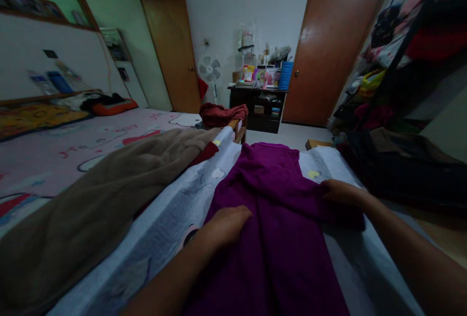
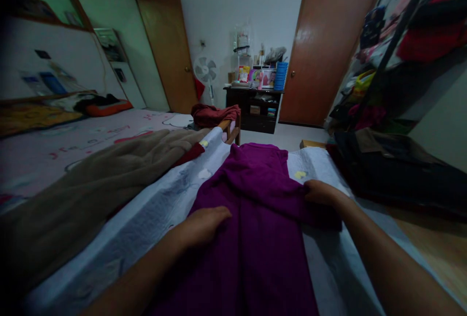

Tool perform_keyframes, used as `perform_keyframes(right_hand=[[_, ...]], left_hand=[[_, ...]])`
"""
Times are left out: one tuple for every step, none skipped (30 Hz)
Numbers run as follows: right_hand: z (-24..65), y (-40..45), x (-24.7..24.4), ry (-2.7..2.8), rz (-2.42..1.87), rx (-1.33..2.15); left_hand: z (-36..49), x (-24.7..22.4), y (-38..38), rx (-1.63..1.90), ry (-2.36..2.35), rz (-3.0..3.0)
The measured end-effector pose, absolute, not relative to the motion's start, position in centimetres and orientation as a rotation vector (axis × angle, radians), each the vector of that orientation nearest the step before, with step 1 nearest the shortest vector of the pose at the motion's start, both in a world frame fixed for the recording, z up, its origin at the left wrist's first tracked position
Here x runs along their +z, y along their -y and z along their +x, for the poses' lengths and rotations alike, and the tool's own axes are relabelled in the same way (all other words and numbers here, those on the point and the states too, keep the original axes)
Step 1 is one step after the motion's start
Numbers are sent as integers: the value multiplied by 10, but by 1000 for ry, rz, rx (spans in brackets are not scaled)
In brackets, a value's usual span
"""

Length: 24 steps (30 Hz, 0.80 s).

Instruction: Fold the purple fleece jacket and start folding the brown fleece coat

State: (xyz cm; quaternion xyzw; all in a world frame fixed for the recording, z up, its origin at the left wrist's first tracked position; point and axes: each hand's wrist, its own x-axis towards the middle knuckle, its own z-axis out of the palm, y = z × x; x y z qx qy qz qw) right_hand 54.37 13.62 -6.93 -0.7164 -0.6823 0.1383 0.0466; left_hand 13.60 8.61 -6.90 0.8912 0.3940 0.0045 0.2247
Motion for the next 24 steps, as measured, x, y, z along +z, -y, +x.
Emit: perform_keyframes(right_hand=[[542, -133, -63, 2101, -2185, 472], [541, -131, -56, 2116, -2173, 501], [540, -128, -48, 2121, -2154, 498], [540, -125, -40, 2104, -2131, 455], [539, -121, -32, 2075, -2109, 408], [539, -118, -24, 2041, -2088, 367], [540, -113, -17, 2004, -2071, 333], [540, -109, -10, 1971, -2056, 302], [540, -105, -3, 1945, -2043, 268], [539, -100, 3, 1925, -2031, 226], [539, -96, 10, 1903, -2023, 176], [539, -92, 16, 1874, -2022, 123], [539, -88, 22, 1844, -2021, 74], [540, -85, 27, 1811, -2026, 29], [542, -82, 31, 1777, -2044, -19], [545, -80, 34, 1749, -2071, -66], [549, -78, 35, 1729, -2112, -113], [553, -76, 33, 1710, -2167, -168], [557, -74, 29, 1682, -2241, -232], [560, -73, 24, 1649, -2320, -295], [562, -71, 16, 1627, -2387, -341], [561, -69, 7, 1620, -2433, -365], [557, -67, -2, 1632, -2450, -367], [549, -64, -10, 1685, -2428, -336]], left_hand=[[137, -70, -73, -33, -1051, 2488], [138, -71, -61, -83, -1023, 2515], [138, -72, -52, -133, -1005, 2540], [139, -74, -44, -171, -1002, 2564], [139, -75, -37, -190, -1017, 2587], [138, -76, -32, -199, -1041, 2609], [137, -78, -28, -196, -1069, 2631], [136, -78, -25, -185, -1087, 2655], [134, -79, -23, -167, -1097, 2679], [131, -78, -21, -143, -1101, 2703], [129, -77, -19, -113, -1103, 2725], [127, -75, -17, -79, -1113, 2740], [125, -72, -14, -37, -1133, 2750], [123, -69, -12, 2, -1153, 2753], [122, -65, -8, 33, -1169, 2749], [121, -61, -5, 55, -1173, 2739], [121, -58, -1, 77, -1158, 2724], [121, -56, 4, 106, -1124, 2703], [121, -55, 9, 143, -1077, 2673], [120, -55, 14, 190, -1032, 2636], [119, -57, 18, 241, -1000, 2596], [117, -59, 22, 286, -985, 2555], [114, -62, 26, 317, -992, 2517], [109, -65, 29, 326, -1013, 2487]])
